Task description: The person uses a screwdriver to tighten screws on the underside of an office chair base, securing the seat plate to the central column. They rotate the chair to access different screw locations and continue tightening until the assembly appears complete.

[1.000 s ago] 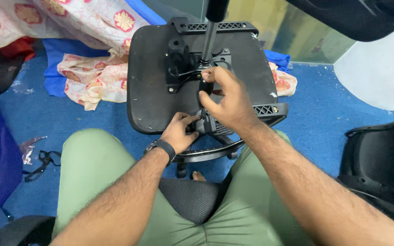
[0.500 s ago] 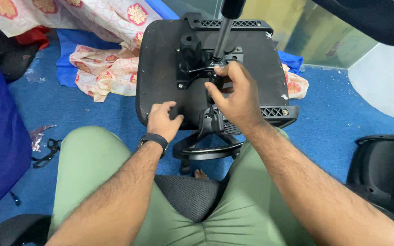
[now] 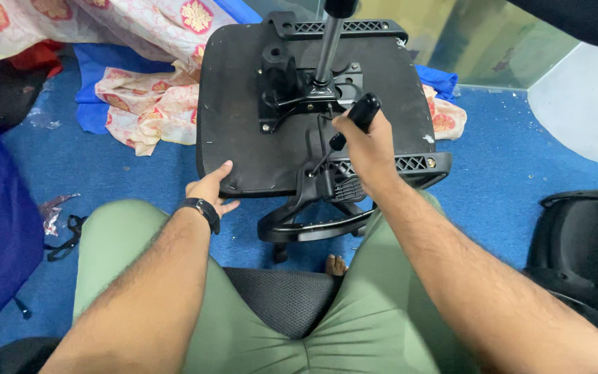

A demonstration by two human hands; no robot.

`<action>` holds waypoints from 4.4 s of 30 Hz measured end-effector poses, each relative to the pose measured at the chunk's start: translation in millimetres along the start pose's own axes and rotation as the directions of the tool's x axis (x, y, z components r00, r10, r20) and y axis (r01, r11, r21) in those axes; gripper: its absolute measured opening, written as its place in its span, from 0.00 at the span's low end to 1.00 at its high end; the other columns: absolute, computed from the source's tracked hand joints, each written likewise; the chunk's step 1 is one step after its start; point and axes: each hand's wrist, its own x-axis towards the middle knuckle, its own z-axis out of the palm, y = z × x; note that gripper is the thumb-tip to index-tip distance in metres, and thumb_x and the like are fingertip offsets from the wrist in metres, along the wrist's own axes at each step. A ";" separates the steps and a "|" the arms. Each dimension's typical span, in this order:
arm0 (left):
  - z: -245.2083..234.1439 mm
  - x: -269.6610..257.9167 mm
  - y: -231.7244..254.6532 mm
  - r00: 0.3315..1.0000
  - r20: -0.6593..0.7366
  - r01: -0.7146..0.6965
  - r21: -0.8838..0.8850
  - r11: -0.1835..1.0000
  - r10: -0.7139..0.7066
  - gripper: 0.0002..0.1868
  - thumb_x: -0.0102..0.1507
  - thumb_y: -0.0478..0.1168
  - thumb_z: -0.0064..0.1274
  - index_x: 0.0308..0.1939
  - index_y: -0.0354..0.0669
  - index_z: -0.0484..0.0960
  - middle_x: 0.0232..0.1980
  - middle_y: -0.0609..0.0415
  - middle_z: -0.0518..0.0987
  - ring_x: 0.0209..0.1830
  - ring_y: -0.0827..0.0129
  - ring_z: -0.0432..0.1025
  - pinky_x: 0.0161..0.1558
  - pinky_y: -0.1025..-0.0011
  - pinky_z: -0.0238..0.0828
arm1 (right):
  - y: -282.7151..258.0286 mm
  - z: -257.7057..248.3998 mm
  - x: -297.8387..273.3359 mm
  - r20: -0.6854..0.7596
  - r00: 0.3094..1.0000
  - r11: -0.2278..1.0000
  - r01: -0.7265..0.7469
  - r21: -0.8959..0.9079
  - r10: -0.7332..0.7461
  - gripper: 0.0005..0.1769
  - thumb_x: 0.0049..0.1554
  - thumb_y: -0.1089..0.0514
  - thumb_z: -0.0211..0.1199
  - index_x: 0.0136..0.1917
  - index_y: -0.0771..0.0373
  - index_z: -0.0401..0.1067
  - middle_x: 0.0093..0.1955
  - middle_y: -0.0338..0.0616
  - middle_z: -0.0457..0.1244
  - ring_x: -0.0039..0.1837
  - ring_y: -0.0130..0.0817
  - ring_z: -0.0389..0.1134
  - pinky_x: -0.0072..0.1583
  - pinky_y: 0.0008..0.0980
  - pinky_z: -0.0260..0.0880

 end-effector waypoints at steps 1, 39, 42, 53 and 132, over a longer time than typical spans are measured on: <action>-0.2 1.6 0.3 1.000 0.025 -0.007 -0.041 0.999 0.008 0.28 0.59 0.41 0.64 0.59 0.33 0.74 0.61 0.38 0.79 0.58 0.43 0.77 0.59 0.37 0.71 | 3.2 -2.1 4.2 -0.053 0.997 0.999 -0.050 -0.019 0.049 0.10 0.56 0.57 0.69 0.46 0.63 0.72 0.41 0.36 0.61 0.45 0.30 0.60 0.48 0.32 0.61; -97.0 -68.2 20.5 0.943 -0.295 -0.233 -0.256 0.938 0.153 0.25 0.58 0.33 0.61 0.56 0.24 0.73 0.59 0.32 0.78 0.57 0.47 0.78 0.58 0.45 0.76 | -1.7 129.8 29.0 0.315 0.659 0.729 -0.593 -0.342 0.683 0.29 0.48 0.47 0.62 0.63 0.54 0.70 0.74 0.56 0.56 0.76 0.52 0.54 0.70 0.60 0.56; -111.1 -75.7 23.6 0.898 -0.422 -0.235 -0.226 0.945 0.122 0.29 0.58 0.33 0.62 0.60 0.27 0.66 0.61 0.33 0.75 0.57 0.48 0.76 0.59 0.45 0.75 | 0.0 154.1 29.7 0.354 0.649 0.739 -0.563 -0.371 0.673 0.30 0.49 0.47 0.62 0.65 0.53 0.70 0.77 0.56 0.54 0.78 0.54 0.51 0.72 0.62 0.51; -160.0 -59.5 19.1 0.744 -0.648 -0.219 -0.012 0.976 0.159 0.38 0.53 0.37 0.68 0.62 0.29 0.64 0.61 0.36 0.76 0.57 0.46 0.77 0.55 0.44 0.75 | 23.6 219.6 30.2 0.530 0.578 0.782 -0.507 -0.364 0.621 0.28 0.50 0.46 0.65 0.62 0.56 0.69 0.61 0.48 0.59 0.63 0.44 0.59 0.64 0.53 0.62; -54.8 -87.8 -22.5 0.901 -0.431 -0.293 -0.506 0.811 0.057 0.17 0.53 0.38 0.69 0.38 0.40 0.75 0.30 0.57 0.77 0.23 0.75 0.73 0.22 0.78 0.60 | -52.0 174.7 40.4 0.824 0.342 0.852 0.437 0.286 -0.452 0.21 0.59 0.68 0.67 0.64 0.64 0.66 0.64 0.43 0.69 0.64 0.31 0.72 0.62 0.31 0.77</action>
